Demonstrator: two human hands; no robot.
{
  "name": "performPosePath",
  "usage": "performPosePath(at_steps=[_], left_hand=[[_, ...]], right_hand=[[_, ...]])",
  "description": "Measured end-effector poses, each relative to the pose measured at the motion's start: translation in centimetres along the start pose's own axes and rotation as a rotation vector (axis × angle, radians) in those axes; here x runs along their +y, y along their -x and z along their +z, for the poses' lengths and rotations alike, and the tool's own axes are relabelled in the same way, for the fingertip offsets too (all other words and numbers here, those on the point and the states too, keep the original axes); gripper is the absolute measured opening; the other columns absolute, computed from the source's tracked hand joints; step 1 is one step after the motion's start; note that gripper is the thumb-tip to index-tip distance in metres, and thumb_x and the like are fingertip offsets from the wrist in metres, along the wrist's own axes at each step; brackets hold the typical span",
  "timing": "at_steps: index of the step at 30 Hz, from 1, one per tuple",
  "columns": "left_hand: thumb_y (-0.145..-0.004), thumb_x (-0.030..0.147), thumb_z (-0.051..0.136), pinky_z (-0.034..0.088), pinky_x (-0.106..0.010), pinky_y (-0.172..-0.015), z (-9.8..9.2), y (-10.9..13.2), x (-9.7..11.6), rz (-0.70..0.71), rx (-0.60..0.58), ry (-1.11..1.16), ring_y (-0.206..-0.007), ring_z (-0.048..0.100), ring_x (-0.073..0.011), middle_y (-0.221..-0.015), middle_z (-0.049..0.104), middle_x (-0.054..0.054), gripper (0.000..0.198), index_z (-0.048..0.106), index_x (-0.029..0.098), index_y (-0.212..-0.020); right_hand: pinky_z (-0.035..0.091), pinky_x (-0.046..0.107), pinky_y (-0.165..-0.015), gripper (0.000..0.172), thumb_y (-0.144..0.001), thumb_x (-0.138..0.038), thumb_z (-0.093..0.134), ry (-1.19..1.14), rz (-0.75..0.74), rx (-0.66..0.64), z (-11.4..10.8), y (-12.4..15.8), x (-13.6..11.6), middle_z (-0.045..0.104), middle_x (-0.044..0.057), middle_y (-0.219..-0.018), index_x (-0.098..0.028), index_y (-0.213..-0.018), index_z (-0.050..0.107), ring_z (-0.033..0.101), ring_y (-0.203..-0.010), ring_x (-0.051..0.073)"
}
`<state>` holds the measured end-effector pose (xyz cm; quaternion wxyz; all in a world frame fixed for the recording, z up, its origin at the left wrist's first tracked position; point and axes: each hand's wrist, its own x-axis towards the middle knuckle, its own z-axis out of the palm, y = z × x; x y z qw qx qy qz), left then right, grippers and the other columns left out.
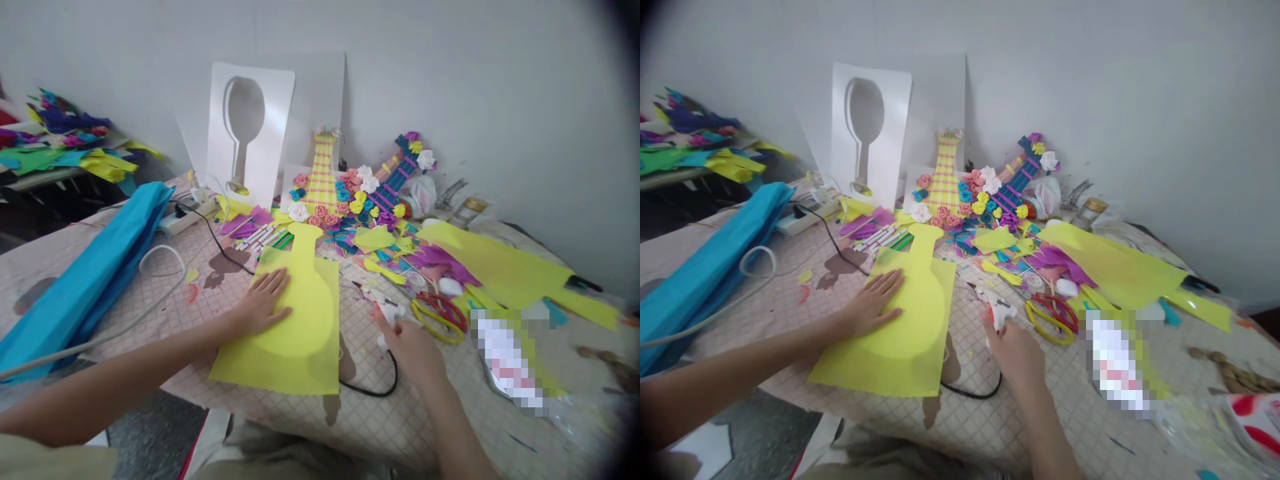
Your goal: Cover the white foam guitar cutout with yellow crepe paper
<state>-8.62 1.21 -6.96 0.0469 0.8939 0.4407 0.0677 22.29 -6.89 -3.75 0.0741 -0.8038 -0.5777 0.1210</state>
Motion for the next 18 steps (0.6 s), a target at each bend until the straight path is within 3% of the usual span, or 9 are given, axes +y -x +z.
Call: performPosePath(at_steps=[7,11,13,15,18], left_hand=[[-0.084,0.056,0.027,0.009,-0.038,-0.109,0.8,-0.2,-0.3,0.001,0.046,0.086,-0.135,0.009,-0.0233,-0.147,0.014,-0.014,0.073,0.018,0.009,-0.139],[-0.089,0.048,0.017,0.007,-0.040,-0.109,-0.5,0.2,-1.0,-0.039,0.156,0.153,-0.135,0.011,-0.0203,-0.146,0.018,-0.012,0.062,0.020,0.010,-0.139],[-0.090,0.042,0.012,0.007,-0.042,-0.109,-1.9,1.0,-1.4,-0.139,0.310,0.282,-0.134,0.016,-0.0197,-0.145,0.025,-0.010,0.055,0.028,0.014,-0.135],[-0.089,0.043,0.018,0.018,-0.040,-0.107,-3.4,2.2,-1.8,-0.313,0.488,0.536,-0.129,0.028,-0.0203,-0.138,0.039,-0.008,0.050,0.042,0.018,-0.126],[-0.082,0.049,0.035,0.034,-0.041,-0.098,-4.2,4.2,-2.4,-0.522,0.464,0.706,-0.117,0.045,-0.0254,-0.124,0.052,-0.010,0.046,0.051,0.018,-0.114]], right_hand=[[0.027,0.027,-0.046,0.042,-0.072,-0.053,0.046,-0.072,-0.030,0.018,0.7,-1.3,0.8,0.053,0.004,-0.047,-0.021,-0.043,0.050,0.051,-0.051,0.019],[0.031,0.026,-0.046,0.040,-0.074,-0.047,0.043,-0.180,-0.031,0.031,-0.3,-1.2,2.0,0.050,0.001,-0.043,-0.021,-0.044,0.046,0.050,-0.047,0.016],[0.035,0.026,-0.045,0.042,-0.077,-0.049,0.039,-0.296,-0.022,0.011,-1.1,-0.8,2.7,0.052,0.001,-0.042,-0.020,-0.048,0.049,0.050,-0.043,0.015],[0.038,0.026,-0.043,0.040,-0.076,-0.051,0.042,-0.548,0.001,-0.034,-1.8,-0.4,3.3,0.058,0.002,-0.049,-0.019,-0.056,0.055,0.051,-0.044,0.015],[0.047,0.028,-0.052,0.030,-0.073,-0.048,0.053,-0.968,0.036,-0.106,-2.0,-0.2,3.0,0.067,0.005,-0.067,-0.019,-0.068,0.060,0.059,-0.057,0.018]])
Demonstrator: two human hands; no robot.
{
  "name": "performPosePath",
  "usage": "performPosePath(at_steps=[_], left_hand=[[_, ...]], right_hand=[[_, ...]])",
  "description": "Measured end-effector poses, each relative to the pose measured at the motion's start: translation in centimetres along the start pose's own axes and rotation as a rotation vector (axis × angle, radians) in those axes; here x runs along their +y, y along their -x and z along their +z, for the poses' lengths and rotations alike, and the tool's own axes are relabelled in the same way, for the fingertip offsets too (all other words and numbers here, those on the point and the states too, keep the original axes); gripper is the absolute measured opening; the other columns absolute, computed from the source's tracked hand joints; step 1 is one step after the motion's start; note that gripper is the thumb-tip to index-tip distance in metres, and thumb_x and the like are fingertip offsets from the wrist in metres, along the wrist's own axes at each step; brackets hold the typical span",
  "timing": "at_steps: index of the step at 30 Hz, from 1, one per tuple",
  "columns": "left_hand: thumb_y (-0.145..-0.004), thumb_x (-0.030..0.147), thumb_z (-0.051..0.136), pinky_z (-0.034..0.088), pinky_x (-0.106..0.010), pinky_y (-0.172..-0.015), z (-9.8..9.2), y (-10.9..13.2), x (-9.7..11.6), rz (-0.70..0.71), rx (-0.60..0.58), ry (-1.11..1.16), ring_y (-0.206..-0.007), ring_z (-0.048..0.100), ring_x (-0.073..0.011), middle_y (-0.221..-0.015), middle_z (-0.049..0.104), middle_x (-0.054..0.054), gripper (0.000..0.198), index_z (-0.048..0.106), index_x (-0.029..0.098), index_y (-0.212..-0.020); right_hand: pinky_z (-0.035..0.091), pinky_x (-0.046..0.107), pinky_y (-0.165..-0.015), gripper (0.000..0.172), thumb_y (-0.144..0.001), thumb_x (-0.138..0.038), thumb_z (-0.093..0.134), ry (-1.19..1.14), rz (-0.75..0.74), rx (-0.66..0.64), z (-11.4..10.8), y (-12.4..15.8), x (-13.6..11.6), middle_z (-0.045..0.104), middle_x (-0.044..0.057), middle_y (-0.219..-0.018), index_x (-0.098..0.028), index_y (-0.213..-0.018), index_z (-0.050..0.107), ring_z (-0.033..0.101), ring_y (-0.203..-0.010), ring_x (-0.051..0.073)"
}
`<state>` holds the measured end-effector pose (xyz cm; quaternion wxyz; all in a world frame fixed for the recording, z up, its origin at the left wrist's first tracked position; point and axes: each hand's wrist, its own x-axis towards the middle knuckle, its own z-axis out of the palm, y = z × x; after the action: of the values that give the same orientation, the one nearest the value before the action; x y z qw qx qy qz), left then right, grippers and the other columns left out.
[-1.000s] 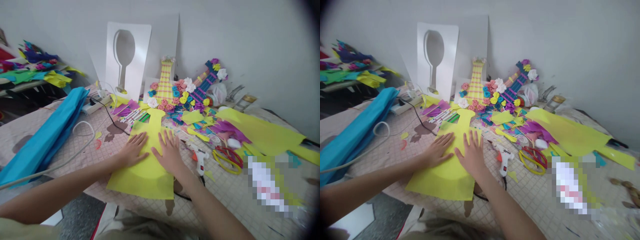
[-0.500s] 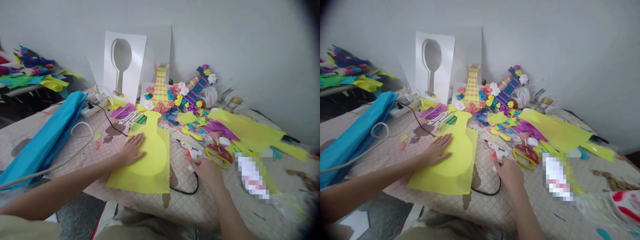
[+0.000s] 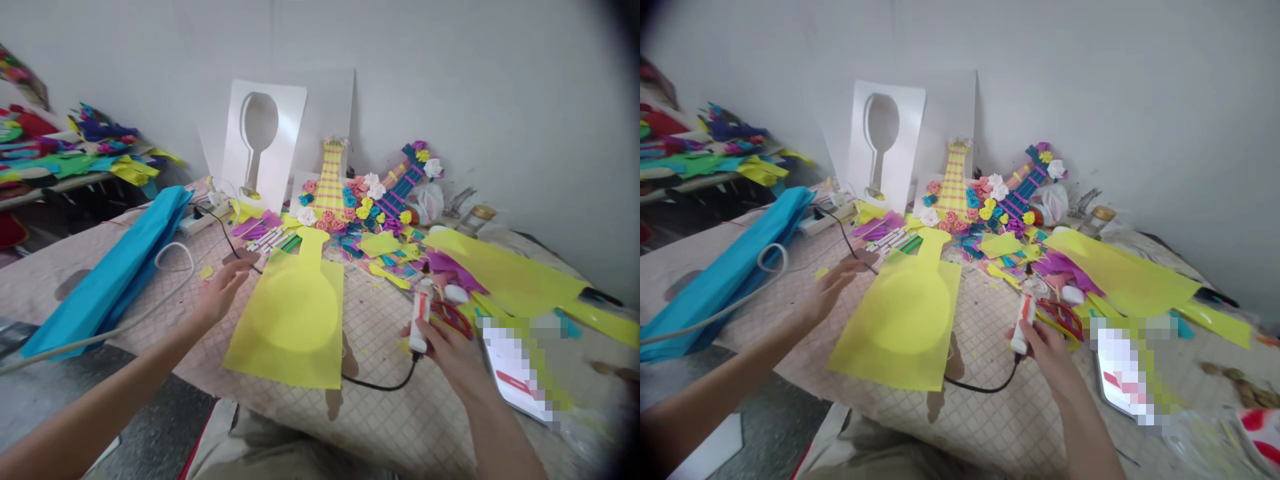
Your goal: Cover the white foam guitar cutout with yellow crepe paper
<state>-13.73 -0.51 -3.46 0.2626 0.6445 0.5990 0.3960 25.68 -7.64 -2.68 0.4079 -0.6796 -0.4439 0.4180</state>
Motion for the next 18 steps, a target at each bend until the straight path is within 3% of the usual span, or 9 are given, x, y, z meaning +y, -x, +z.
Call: performPosePath(at_steps=[3,6,10,13,16,18], left_hand=[[-0.072,0.050,0.052,0.044,-0.043,-0.085,-0.6,0.9,-1.1,-0.167,-0.121,0.011,-0.103,0.055,-0.0293,-0.112,0.059,-0.013,0.048,0.056,0.015,-0.105],[-0.066,0.050,0.058,0.050,-0.038,-0.072,-0.5,1.3,-1.7,-0.250,-0.244,0.067,-0.092,0.060,-0.0273,-0.103,0.063,-0.013,0.057,0.052,0.014,-0.109],[-0.062,0.045,0.063,0.050,-0.030,-0.058,0.4,0.6,-1.7,-0.310,-0.321,0.127,-0.077,0.064,-0.0217,-0.093,0.064,-0.010,0.065,0.044,0.014,-0.117],[-0.058,0.042,0.067,0.047,-0.026,-0.049,1.4,-0.2,-1.4,-0.341,-0.366,0.154,-0.066,0.063,-0.0196,-0.082,0.066,-0.008,0.059,0.051,0.014,-0.108],[-0.056,0.042,0.069,0.047,-0.028,-0.048,2.5,-0.5,-0.8,-0.339,-0.432,0.199,-0.063,0.063,-0.0209,-0.078,0.068,-0.007,0.044,0.061,0.016,-0.089],[-0.054,0.043,0.070,0.051,-0.032,-0.059,3.2,-0.5,0.0,-0.313,-0.439,0.239,-0.075,0.065,-0.0241,-0.086,0.068,-0.007,0.042,0.062,0.017,-0.086]], right_hand=[[0.052,0.033,-0.064,0.024,-0.077,-0.042,0.050,-0.183,0.031,-0.079,1.9,-0.5,-0.3,0.070,0.006,-0.078,-0.021,-0.071,0.061,0.064,-0.067,0.020],[0.052,0.037,-0.072,0.023,-0.079,-0.037,0.048,-0.311,0.078,-0.181,4.4,-1.2,-0.9,0.071,0.009,-0.085,-0.019,-0.073,0.060,0.066,-0.075,0.021],[0.051,0.042,-0.078,0.018,-0.080,-0.033,0.049,-0.397,0.120,-0.283,6.8,-1.5,-1.3,0.071,0.010,-0.084,-0.018,-0.074,0.059,0.067,-0.077,0.023],[0.049,0.043,-0.083,0.020,-0.081,-0.034,0.045,-0.407,0.098,-0.284,7.8,-1.3,-1.0,0.072,0.008,-0.083,-0.019,-0.078,0.058,0.068,-0.079,0.022],[0.046,0.043,-0.087,0.026,-0.082,-0.039,0.044,-0.402,0.061,-0.265,7.9,-0.9,-0.5,0.072,0.008,-0.085,-0.019,-0.084,0.059,0.066,-0.086,0.023],[0.045,0.044,-0.088,0.029,-0.082,-0.041,0.042,-0.407,0.039,-0.245,7.3,-0.5,-0.5,0.072,0.008,-0.084,-0.018,-0.083,0.060,0.066,-0.087,0.024]])
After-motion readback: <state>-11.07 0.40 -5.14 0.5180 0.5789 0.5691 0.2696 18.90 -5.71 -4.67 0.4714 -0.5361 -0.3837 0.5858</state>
